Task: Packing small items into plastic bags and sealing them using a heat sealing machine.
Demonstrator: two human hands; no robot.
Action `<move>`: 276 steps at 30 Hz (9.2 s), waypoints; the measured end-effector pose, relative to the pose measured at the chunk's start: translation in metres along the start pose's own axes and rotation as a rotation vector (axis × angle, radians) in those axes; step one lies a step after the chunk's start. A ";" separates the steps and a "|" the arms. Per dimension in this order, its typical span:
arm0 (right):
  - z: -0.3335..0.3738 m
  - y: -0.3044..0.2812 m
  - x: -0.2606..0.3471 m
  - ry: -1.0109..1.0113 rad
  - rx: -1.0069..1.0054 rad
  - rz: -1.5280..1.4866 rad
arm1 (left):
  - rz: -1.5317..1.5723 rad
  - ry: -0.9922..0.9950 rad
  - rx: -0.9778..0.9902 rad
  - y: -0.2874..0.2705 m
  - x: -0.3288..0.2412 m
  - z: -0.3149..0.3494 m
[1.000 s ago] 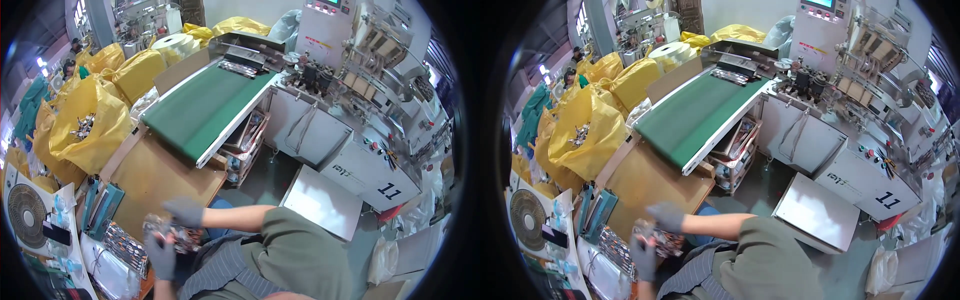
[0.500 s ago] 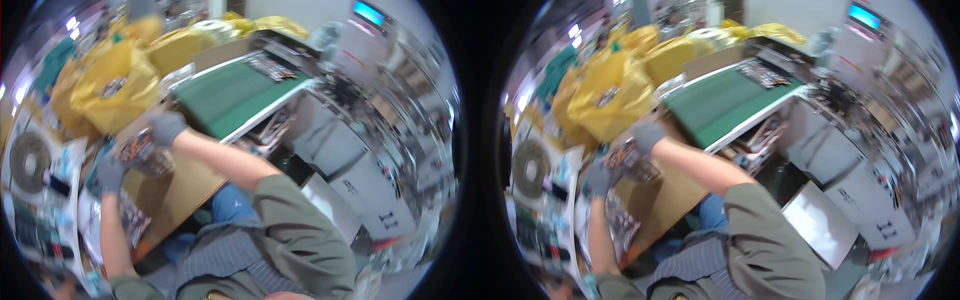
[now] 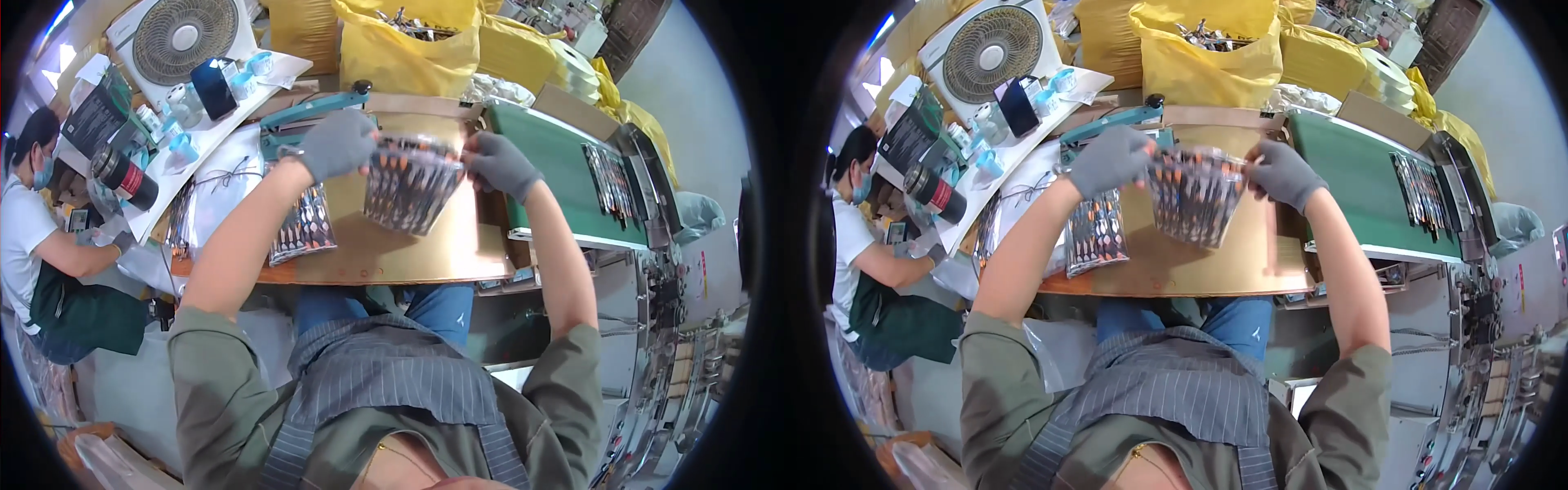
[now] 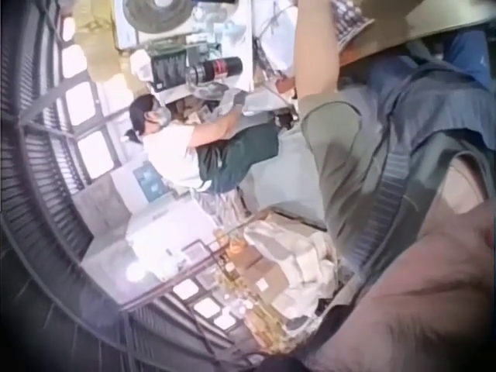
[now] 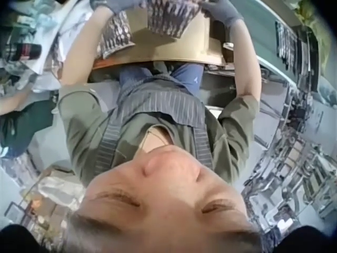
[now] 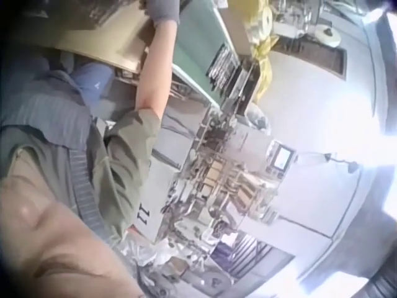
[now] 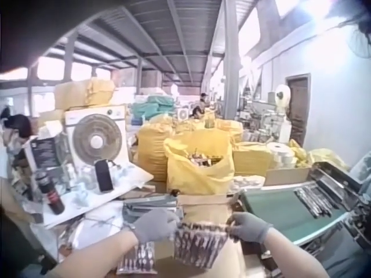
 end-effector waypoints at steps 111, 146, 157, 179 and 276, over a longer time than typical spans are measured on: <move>0.044 0.396 0.149 -1.316 0.303 0.491 | -0.979 -1.337 -1.137 -0.015 -0.046 0.612; -0.049 0.131 -0.102 -0.190 -0.306 -0.015 | 1.370 -0.503 -0.729 0.131 0.024 0.110; -0.128 0.044 -0.096 0.000 -0.498 0.277 | 0.865 -0.076 -0.657 0.079 0.042 0.104; -0.068 -0.291 -0.295 0.744 -1.406 0.169 | -0.221 -0.094 -0.313 0.201 0.191 -0.023; -0.009 0.048 0.061 -0.544 -0.581 0.261 | -0.628 0.043 -0.289 -0.019 0.042 0.037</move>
Point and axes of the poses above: each hand's wrist, its own z-axis away from the middle knuckle, its own y-axis out of the palm, x = y × z, the point moved 5 cm from there along -z, towards the middle knuckle, and after that the axes turned 14 degrees about y, right-handed, at the moved point
